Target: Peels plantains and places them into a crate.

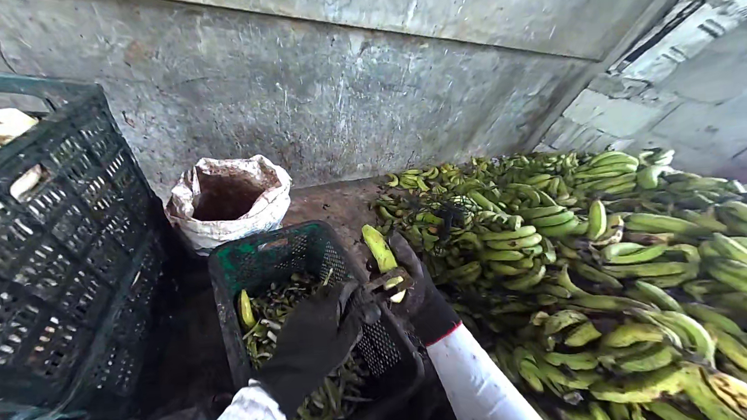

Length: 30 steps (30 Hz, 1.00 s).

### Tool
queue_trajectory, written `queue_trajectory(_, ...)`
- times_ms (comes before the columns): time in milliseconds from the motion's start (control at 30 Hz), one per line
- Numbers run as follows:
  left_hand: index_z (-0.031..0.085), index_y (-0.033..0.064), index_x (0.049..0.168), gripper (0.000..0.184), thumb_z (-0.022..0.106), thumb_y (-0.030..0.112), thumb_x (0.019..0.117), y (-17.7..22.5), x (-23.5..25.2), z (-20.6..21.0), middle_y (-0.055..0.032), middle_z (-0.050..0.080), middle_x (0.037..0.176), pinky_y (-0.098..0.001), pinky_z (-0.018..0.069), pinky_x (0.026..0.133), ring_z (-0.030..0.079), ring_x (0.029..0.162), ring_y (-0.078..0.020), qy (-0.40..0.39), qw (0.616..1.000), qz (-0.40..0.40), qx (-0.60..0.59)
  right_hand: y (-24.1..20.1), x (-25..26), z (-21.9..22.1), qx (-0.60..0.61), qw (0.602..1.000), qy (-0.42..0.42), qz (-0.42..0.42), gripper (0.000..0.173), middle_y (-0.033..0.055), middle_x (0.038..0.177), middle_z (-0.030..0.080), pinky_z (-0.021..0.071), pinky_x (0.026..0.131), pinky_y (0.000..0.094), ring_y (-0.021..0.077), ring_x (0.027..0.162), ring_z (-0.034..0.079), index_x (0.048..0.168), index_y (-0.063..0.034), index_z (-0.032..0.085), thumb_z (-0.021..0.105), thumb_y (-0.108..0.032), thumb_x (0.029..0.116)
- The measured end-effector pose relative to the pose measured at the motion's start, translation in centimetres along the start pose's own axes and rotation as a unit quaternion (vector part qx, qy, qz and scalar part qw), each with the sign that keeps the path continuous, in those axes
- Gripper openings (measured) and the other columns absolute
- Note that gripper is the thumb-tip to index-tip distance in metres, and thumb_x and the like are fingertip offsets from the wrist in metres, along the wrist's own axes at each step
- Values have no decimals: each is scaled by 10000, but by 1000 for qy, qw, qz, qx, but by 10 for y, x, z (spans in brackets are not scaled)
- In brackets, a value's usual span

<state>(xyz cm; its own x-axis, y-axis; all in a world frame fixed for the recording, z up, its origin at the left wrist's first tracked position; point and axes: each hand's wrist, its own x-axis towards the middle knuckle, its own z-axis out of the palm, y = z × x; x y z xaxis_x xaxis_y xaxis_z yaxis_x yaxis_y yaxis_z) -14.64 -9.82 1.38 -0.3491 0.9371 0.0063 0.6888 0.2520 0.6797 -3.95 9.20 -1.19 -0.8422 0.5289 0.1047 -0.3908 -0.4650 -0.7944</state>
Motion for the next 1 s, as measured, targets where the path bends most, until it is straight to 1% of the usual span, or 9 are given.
queue_trajectory(133,501,175,1499,595,468,541,1032,-17,14,6,-173,621,1341,-577,499,1012,631,1192,-359,37,998,-43,12,23,-5,13,8,999,16,27,436,63,812,701,598,612,279,127,687,688,1061,-78,607,293,-378,1093)
queue_trajectory(200,546,144,1448,527,485,481,1046,-34,23,-1,-196,651,1282,-616,510,972,653,1144,-390,112,990,-81,17,39,-8,13,15,999,-29,41,404,78,921,676,586,615,289,140,725,665,1213,-88,593,444,-430,1056)
queue_trajectory(300,535,119,1457,530,501,460,1053,-50,27,-17,-220,651,1269,-634,500,959,658,1116,-414,163,982,-97,4,46,-16,14,-29,999,8,44,415,69,917,653,584,575,289,131,686,653,1340,-104,486,416,-406,1065)
queue_trajectory(433,560,255,1442,518,481,559,1030,-41,11,-7,-53,699,1181,-504,562,903,688,1010,-204,45,994,-21,-95,28,-6,0,-42,997,58,19,441,53,875,690,594,628,271,109,723,672,1171,-92,602,282,-385,1091)
queue_trajectory(533,571,234,1438,607,521,636,985,-33,4,13,-25,701,1161,-450,575,890,684,971,-146,-10,991,28,-129,17,-1,-10,-28,998,52,13,435,65,831,701,613,640,296,123,705,692,1112,-86,633,413,-458,1063)
queue_trajectory(733,587,181,1443,542,556,496,1004,-50,25,11,-204,657,1279,-634,488,971,636,1156,-422,122,991,-7,51,47,-6,9,-6,997,54,48,420,63,891,684,592,633,277,122,736,676,1185,-94,584,270,-360,1102)
queue_trajectory(833,566,162,1444,518,536,471,1029,-66,36,3,-229,666,1228,-653,508,918,655,1093,-440,217,972,-85,26,55,-15,5,-47,999,-4,21,454,81,1128,664,595,793,311,131,937,670,1418,-100,481,368,-383,1082)
queue_trajectory(933,538,189,1453,509,529,488,1041,-67,32,-16,-184,671,1204,-638,530,885,678,1033,-366,203,971,-108,-67,51,-16,-5,-2,1000,2,11,493,63,883,693,598,566,301,133,666,677,1271,-125,579,643,-487,942)
queue_trajectory(1000,584,237,1386,455,518,515,1032,-55,20,-17,-84,698,1048,-539,566,787,682,885,-241,119,983,-74,-122,42,-11,-14,-4,1000,12,-17,407,53,854,694,598,576,281,118,654,675,1191,-112,624,642,-443,953)
